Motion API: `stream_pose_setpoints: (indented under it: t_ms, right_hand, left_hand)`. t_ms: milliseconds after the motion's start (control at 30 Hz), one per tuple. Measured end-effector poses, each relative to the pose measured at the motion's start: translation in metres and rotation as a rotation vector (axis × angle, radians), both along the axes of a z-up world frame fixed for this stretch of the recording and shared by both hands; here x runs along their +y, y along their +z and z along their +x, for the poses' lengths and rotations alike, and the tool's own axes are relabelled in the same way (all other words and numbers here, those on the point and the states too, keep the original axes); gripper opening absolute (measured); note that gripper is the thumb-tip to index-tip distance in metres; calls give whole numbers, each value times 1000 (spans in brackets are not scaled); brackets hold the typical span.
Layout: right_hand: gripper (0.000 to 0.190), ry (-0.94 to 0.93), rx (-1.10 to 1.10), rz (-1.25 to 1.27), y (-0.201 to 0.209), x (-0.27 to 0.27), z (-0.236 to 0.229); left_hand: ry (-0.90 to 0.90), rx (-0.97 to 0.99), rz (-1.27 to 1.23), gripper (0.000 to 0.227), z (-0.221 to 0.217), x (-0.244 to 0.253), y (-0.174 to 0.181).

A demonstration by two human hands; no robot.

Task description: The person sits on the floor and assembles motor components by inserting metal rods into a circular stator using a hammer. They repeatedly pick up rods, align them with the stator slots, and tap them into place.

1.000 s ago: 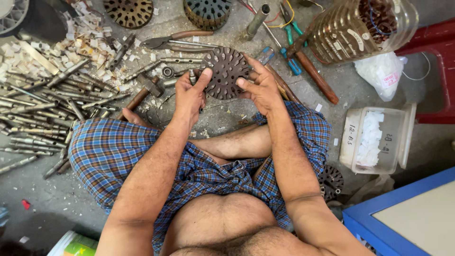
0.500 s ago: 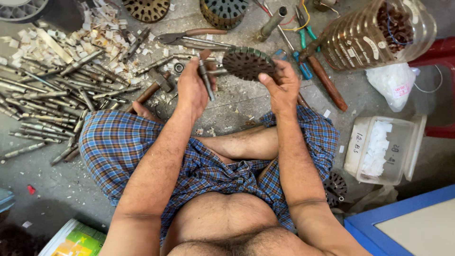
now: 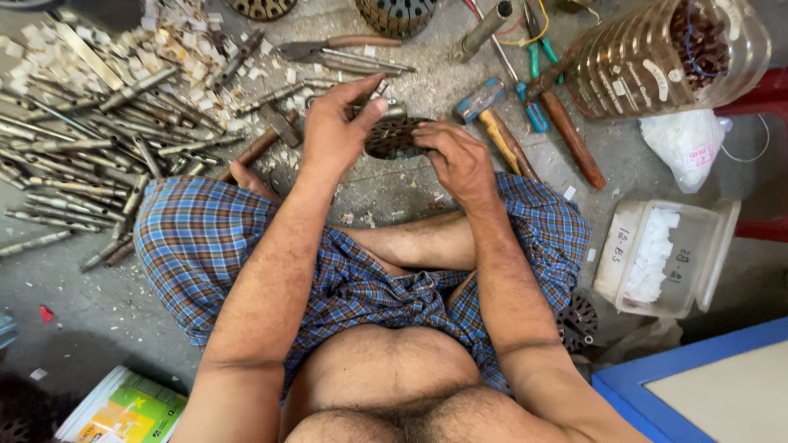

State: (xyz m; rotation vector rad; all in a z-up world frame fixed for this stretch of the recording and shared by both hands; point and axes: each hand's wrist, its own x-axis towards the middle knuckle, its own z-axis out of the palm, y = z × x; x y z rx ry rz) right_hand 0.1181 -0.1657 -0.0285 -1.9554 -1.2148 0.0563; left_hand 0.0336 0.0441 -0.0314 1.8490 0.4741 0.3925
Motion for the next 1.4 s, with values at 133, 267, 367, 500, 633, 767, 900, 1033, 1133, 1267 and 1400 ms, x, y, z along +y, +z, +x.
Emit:
stream_pose_setpoints:
  t_ms: [133, 267, 367, 500, 633, 767, 900, 1033, 1133, 1267, 1400]
  right_hand:
    - [28, 50, 12, -68, -8, -7, -2]
    - [29, -98, 142, -89, -23, -14, -3]
    - [31, -294, 368, -59, -42, -15, 2]
    - [33, -432, 694, 25, -73, -12, 19]
    - [32, -535, 903, 81, -86, -17, 27]
    - [33, -579, 960, 147, -83, -17, 23]
    - [34, -563, 960, 188, -76, -16, 22]
    - [34, -472, 950, 268, -73, -11, 20]
    - [33, -451, 755, 219, -68, -9, 14]
    - [34, -480, 648, 168, -54, -8, 8]
    - [33, -495, 607, 175, -40, -4, 3]
  left_hand:
    - [-143, 134, 237, 40, -3, -6, -16]
    - [-207, 408, 90, 22, -4, -10, -8]
    - [-100, 219, 130, 19, -2, -5, 11]
    - [-71, 97, 177, 21, -3, -3, 24]
    - [-223, 197, 251, 20, 1, -13, 12]
    - [-239, 243, 332, 20, 1, -26, -6]
    - [-227, 262, 321, 18, 2, -28, -17]
    - [-214, 248, 368, 18, 3, -30, -21]
    - [-194, 241, 349, 18, 3, -32, -22]
    - [-130, 127, 286, 18, 4, -35, -19]
    - [-42, 90, 172, 16, 2, -38, -12]
